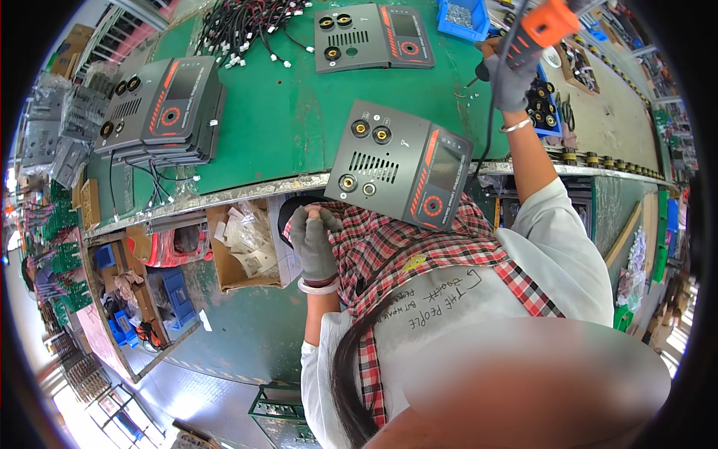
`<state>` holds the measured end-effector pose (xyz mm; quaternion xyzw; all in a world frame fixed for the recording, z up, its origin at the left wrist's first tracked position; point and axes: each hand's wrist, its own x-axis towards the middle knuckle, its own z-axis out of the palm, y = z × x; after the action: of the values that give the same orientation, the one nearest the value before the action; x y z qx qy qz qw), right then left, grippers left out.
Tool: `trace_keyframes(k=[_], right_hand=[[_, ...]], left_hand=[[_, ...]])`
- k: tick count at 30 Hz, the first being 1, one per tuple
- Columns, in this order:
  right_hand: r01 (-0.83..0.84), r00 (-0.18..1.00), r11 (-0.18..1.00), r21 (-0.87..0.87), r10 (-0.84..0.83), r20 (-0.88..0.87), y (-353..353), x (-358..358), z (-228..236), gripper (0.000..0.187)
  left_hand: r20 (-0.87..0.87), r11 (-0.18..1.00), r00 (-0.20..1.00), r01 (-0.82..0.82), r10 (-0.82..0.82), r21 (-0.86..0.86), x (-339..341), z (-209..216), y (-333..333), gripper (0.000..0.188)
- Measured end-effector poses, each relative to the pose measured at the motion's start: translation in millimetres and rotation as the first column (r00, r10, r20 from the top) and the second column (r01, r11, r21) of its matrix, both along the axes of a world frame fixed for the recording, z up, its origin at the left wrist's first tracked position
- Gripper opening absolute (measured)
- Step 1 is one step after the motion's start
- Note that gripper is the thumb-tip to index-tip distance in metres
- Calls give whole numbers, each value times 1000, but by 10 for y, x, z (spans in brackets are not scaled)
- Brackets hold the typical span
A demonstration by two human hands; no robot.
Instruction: Assembling solar charge controllers using an electric screwdriver to attach plastic components and screws.
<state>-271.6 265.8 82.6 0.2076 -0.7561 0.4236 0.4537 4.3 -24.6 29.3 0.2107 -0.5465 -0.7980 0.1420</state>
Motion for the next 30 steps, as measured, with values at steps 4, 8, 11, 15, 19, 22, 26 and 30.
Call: trace_keyframes(k=[4, 8, 11, 15, 19, 22, 26, 30], right_hand=[[-297, 875, 865, -403, 416, 247, -422, 616, 568, 18], [-598, 709, 676, -430, 697, 109, -657, 983, 779, 23], [-688, 514, 457, -563, 855, 66, -811, 1211, 895, 19], [-686, 398, 346, -640, 915, 68, -913, 1387, 951, 24], [-681, 323, 313, -662, 940, 112, -1018, 1446, 990, 28], [-669, 316, 296, -681, 943, 100, -1070, 1482, 991, 28], [-672, 273, 260, -694, 957, 95, -1078, 1476, 975, 29], [-708, 206, 224, -669, 973, 108, -1093, 1456, 938, 29]], left_hand=[[56, 899, 990, 143, -131, -415, -187, 292, 120, 18], [-34, 620, 982, 90, -186, -779, -486, 394, 342, 13], [-54, 483, 982, 42, -183, -874, -661, 511, 466, 16], [-90, 471, 979, 6, -182, -882, -719, 534, 487, 17], [-112, 492, 966, 19, -234, -870, -625, 534, 378, 13], [-61, 767, 969, 150, -239, -624, -548, 521, 373, 9], [-69, 929, 951, 275, -300, -247, -460, 568, 334, 15], [-130, 929, 941, 274, -312, -248, -432, 519, 289, 16]])
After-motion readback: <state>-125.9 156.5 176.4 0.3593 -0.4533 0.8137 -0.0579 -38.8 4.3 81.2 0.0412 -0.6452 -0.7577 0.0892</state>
